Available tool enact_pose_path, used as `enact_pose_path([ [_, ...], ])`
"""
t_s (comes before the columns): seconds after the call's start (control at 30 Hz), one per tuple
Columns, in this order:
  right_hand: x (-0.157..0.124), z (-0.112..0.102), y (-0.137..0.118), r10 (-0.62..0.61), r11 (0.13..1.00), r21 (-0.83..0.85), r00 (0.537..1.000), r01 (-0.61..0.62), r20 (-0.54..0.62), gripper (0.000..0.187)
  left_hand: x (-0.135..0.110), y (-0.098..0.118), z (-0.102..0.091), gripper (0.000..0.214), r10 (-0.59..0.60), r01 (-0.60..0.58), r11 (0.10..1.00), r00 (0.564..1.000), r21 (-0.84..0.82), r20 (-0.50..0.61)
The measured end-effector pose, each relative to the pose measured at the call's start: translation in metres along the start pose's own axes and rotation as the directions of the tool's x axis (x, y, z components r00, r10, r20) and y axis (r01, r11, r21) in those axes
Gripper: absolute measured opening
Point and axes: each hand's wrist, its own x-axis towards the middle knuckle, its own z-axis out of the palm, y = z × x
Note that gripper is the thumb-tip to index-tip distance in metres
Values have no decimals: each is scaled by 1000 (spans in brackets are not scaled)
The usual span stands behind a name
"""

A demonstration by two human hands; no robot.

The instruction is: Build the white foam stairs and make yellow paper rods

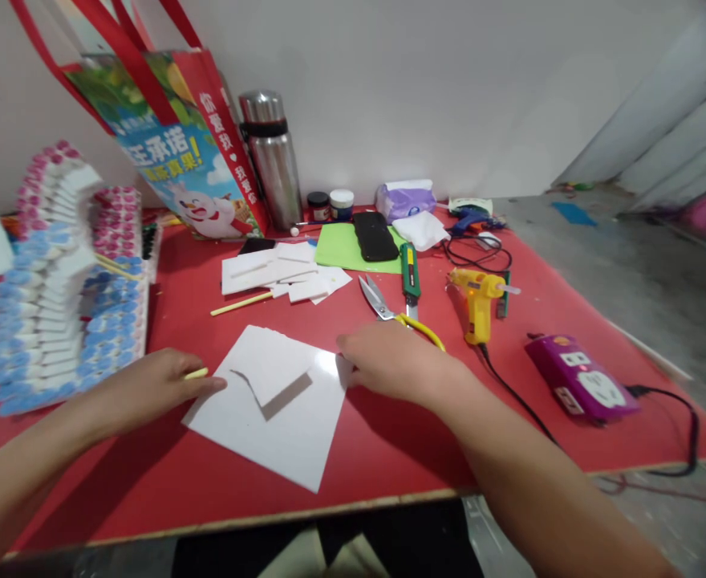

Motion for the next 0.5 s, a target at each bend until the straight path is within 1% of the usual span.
enact_pose_path([
  [0.03,5,3,2,9,1000,-9,998,-10,-55,18,-5,-3,1,58,-29,30,999,998,-17,55],
  [0.07,11,7,4,29,999,-18,993,-31,-115,20,-9,-4,3,59,-48,51,998,995,-37,82],
  [0.13,22,13,8,100,995,-8,971,-104,-219,28,-18,0,8,60,-76,94,991,983,-100,167],
  [0.17,28,15,9,141,990,13,958,-142,-250,31,-23,5,12,60,-77,115,980,973,-164,219],
  [0.2,33,17,11,175,985,40,948,-171,-264,32,-27,11,16,59,-63,132,964,958,-233,281],
  [0.23,36,19,13,194,981,70,943,-182,-269,32,-31,19,21,59,-23,131,947,939,-295,342],
  [0.27,39,19,15,196,979,100,942,-175,-273,31,-36,26,25,58,38,112,927,921,-357,387],
  [0.33,41,20,20,188,976,162,939,-146,-289,29,-43,41,34,51,114,119,892,875,-436,472],
  [0.4,39,19,24,207,962,240,923,-132,-324,32,-48,50,41,50,165,117,867,850,-484,500],
  [0.43,38,18,26,228,949,289,909,-127,-350,34,-51,52,43,50,175,110,862,852,-495,494],
  [0.47,36,17,27,247,931,347,893,-111,-377,36,-53,52,43,50,176,84,867,870,-492,460],
  [0.5,34,16,29,256,909,410,879,-77,-403,37,-55,50,43,50,165,50,878,901,-476,400],
])
